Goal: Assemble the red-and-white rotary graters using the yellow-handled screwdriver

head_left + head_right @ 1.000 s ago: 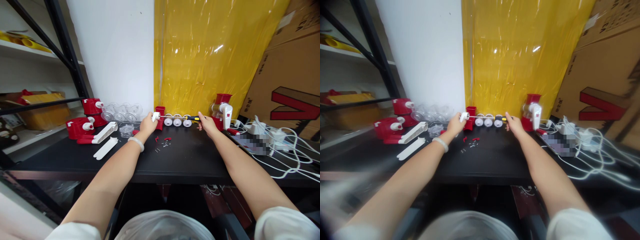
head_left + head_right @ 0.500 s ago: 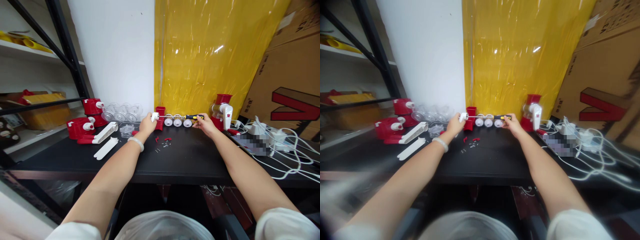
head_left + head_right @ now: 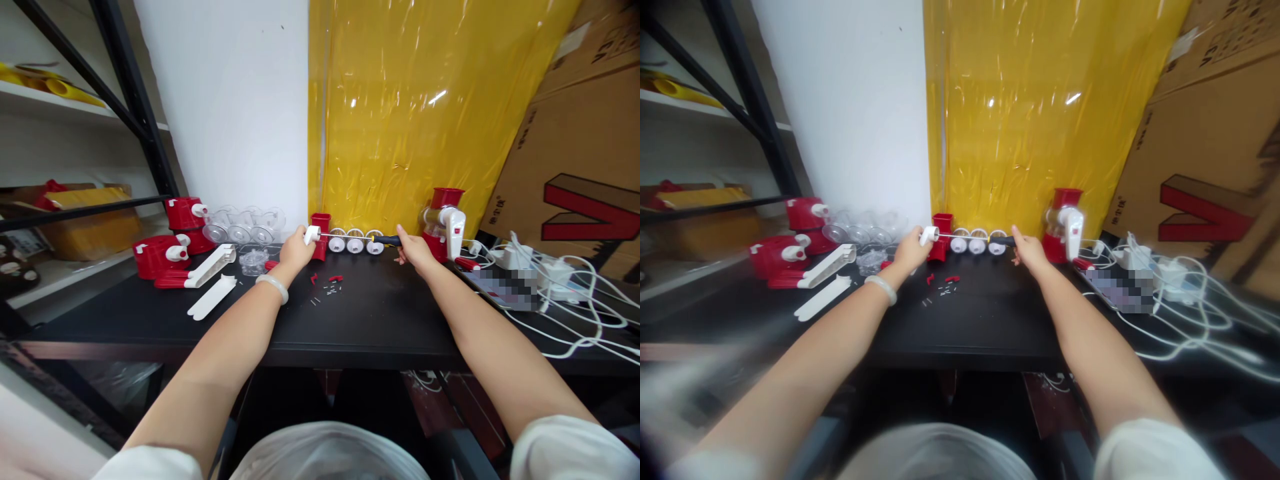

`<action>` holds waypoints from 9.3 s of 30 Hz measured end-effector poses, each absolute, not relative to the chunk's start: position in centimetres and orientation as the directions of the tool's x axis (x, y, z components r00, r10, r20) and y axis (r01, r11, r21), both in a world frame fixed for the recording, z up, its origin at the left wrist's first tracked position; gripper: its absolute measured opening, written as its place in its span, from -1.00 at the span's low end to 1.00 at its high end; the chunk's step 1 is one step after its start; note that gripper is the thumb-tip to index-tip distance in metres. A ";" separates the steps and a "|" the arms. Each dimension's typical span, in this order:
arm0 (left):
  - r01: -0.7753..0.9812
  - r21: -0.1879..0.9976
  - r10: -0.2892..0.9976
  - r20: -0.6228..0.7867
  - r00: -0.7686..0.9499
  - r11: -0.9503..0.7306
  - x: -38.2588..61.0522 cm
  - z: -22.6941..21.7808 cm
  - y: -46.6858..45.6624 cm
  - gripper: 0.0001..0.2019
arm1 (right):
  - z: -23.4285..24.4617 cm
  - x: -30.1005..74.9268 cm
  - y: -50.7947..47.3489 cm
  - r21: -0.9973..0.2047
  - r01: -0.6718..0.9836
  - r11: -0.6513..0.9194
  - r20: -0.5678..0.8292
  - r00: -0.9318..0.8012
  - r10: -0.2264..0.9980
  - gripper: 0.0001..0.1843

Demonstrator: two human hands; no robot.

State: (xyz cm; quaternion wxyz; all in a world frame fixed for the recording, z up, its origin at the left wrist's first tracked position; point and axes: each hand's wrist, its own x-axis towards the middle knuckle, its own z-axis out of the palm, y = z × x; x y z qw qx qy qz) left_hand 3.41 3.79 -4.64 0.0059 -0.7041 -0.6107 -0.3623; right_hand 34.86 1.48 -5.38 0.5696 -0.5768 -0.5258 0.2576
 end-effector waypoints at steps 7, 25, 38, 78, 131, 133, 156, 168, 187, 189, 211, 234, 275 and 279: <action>0.861 0.448 0.856 0.517 -0.029 -0.242 3.2 -4.7 4.1 -0.80 | -4.9 33.8 1.2 -0.989 0.011 0.145 0.145 0.184 0.972 -0.74; 0.873 0.425 0.863 0.506 -0.012 -0.237 3.2 -4.6 3.9 -0.77 | -5.5 35.0 1.5 -0.901 0.302 0.311 0.372 0.170 0.912 -0.44; 0.883 0.419 0.864 0.502 -0.030 -0.213 3.1 -4.5 3.9 -0.77 | -5.4 34.3 1.6 -0.926 -0.058 0.373 0.367 0.089 0.926 -0.51; 0.896 0.399 0.862 0.506 -0.039 -0.194 3.0 -4.3 3.7 -0.76 | -5.2 34.6 1.2 -0.919 0.120 0.375 0.388 0.117 0.914 -0.58; 0.928 0.337 0.850 0.525 -0.046 -0.158 3.1 -3.9 3.3 -0.76 | -6.6 35.2 2.1 -0.922 0.030 0.386 0.387 0.031 0.922 -0.47; 0.929 0.339 0.857 0.513 -0.049 -0.150 3.1 -3.8 3.3 -0.76 | -6.6 35.3 2.2 -0.922 0.076 0.379 0.382 0.027 0.924 -0.49; 0.913 0.350 0.823 0.568 -0.028 -0.210 3.0 -3.7 3.3 -0.76 | -6.7 35.1 1.8 -0.953 -0.029 0.303 0.304 -0.056 0.951 -0.39; 0.916 0.334 0.824 0.566 -0.009 -0.220 3.2 -3.7 3.0 -0.78 | -6.5 35.6 2.1 -0.922 0.170 0.348 0.357 0.025 0.934 -0.47; 0.898 0.398 0.841 0.538 -0.062 -0.188 3.0 -3.6 3.1 -0.75 | -6.6 34.4 1.5 -0.941 -0.037 0.336 0.337 -0.007 0.942 -0.36; 0.902 0.388 0.838 0.543 -0.057 -0.190 3.0 -3.6 3.1 -0.75 | -6.6 34.8 1.7 -0.930 -0.014 0.368 0.367 0.019 0.930 -0.44; 0.910 0.331 0.814 0.580 0.012 -0.249 3.3 -3.8 2.9 -0.76 | -6.0 35.0 1.7 -0.960 0.146 0.238 0.255 0.111 0.960 -0.45; 0.913 0.352 0.830 0.557 -0.025 -0.208 3.4 -3.5 2.8 -0.78 | -6.1 35.1 1.6 -0.935 0.112 0.337 0.345 0.064 0.936 -0.49; 0.898 0.381 0.819 0.573 -0.042 -0.220 3.4 -3.5 2.8 -0.76 | -5.9 33.7 1.0 -0.963 -0.111 0.245 0.239 0.068 0.969 -0.50; 0.894 0.394 0.821 0.568 -0.054 -0.214 3.3 -3.4 2.7 -0.77 | -6.2 34.0 1.0 -0.937 -0.162 0.308 0.314 -0.009 0.949 -0.36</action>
